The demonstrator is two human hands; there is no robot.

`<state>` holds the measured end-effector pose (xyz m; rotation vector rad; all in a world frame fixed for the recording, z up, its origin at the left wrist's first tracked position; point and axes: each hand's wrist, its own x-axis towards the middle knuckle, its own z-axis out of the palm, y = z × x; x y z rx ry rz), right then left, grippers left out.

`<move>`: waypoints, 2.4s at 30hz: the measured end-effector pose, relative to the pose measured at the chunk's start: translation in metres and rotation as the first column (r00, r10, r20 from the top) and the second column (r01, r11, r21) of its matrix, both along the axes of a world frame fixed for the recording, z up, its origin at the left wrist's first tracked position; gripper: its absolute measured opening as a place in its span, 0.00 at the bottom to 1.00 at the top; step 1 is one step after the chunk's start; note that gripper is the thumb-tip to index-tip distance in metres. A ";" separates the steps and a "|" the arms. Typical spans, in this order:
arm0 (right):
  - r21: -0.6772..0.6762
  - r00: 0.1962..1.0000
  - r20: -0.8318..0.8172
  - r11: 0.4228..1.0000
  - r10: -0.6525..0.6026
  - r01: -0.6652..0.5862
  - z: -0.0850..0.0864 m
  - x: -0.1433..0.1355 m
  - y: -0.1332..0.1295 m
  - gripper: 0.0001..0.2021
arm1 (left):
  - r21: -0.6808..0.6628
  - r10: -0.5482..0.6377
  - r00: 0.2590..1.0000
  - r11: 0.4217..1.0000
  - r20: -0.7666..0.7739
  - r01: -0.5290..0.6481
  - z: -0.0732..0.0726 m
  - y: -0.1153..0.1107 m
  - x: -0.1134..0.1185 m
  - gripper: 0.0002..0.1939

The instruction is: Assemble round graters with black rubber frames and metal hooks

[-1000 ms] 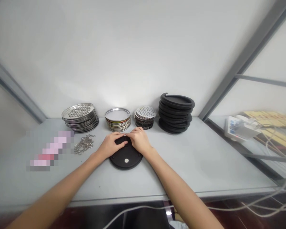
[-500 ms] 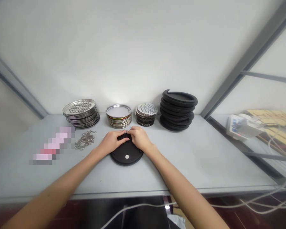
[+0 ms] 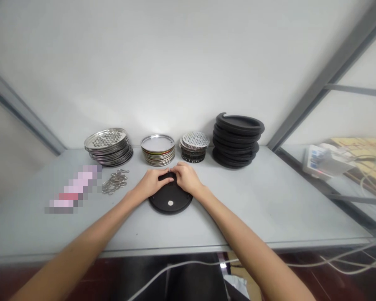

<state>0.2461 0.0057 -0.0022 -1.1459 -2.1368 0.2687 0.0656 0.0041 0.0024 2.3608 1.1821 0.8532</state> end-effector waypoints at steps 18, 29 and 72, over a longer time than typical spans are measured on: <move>-0.025 0.999 -0.022 0.999 -0.038 0.038 0.001 0.001 -0.002 0.12 | -0.028 -0.026 0.999 0.999 -0.028 0.025 0.004 -0.001 0.002 0.20; -0.013 0.993 0.003 0.993 -0.115 0.115 -0.003 0.002 -0.004 0.13 | -0.031 -0.044 0.999 0.999 -0.018 0.043 0.000 0.003 0.003 0.21; -0.532 0.913 -0.351 0.846 -0.206 -0.014 0.019 0.029 -0.001 0.24 | 0.126 -0.365 0.931 0.925 0.019 0.359 0.014 -0.029 -0.034 0.33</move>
